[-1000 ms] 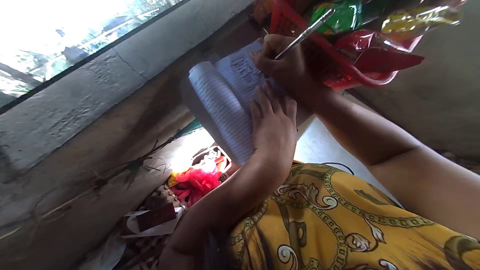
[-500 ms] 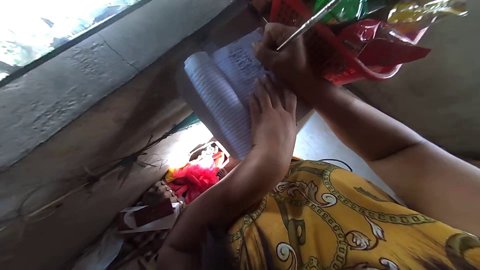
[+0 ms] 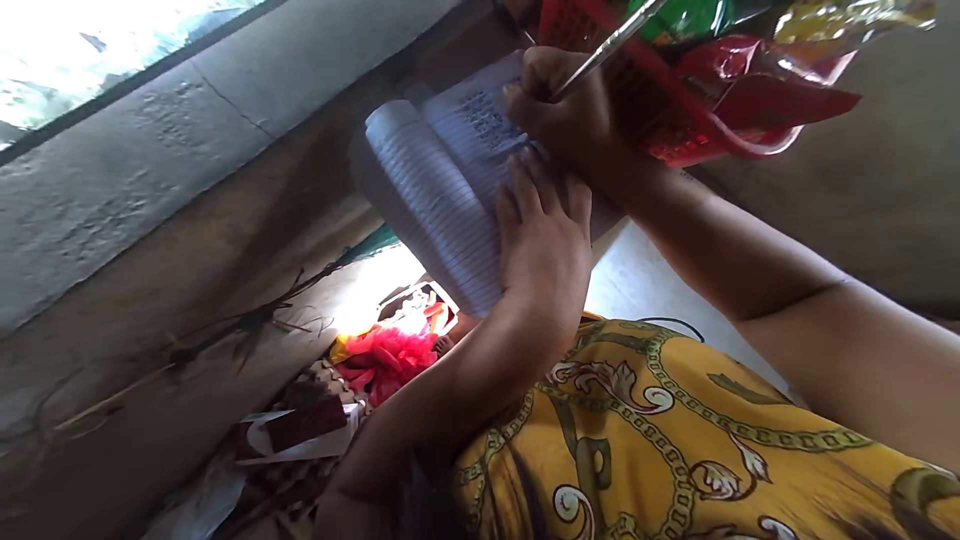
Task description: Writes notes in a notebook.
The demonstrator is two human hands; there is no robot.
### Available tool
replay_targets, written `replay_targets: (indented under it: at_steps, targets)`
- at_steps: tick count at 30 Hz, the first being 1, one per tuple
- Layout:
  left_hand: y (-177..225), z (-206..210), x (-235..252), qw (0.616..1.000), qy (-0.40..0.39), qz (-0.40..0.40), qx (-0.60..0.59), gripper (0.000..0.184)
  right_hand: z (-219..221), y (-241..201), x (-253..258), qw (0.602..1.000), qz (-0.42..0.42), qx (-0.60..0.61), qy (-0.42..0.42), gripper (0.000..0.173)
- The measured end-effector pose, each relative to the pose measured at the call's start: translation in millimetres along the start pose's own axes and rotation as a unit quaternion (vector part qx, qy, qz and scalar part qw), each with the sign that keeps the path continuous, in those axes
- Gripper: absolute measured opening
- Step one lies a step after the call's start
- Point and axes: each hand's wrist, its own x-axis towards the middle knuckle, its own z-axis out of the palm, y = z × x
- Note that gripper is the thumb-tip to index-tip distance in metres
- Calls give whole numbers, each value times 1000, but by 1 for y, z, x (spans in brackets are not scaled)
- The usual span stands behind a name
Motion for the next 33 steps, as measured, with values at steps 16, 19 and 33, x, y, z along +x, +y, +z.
replay_targets:
  at_steps: [16,19,33]
  targets:
    - [-5,-10,-14,999,-13,-15,-41,82,-18,-7,0,998,14,62,22,26]
    - [-3,-11,-13,999,-19,-9,-44,83,-12,4,-4,996,-1,65,53,27]
    - [6,9,3,999,32,18,2,90,-11,10,-12,997,-17,7,76,27]
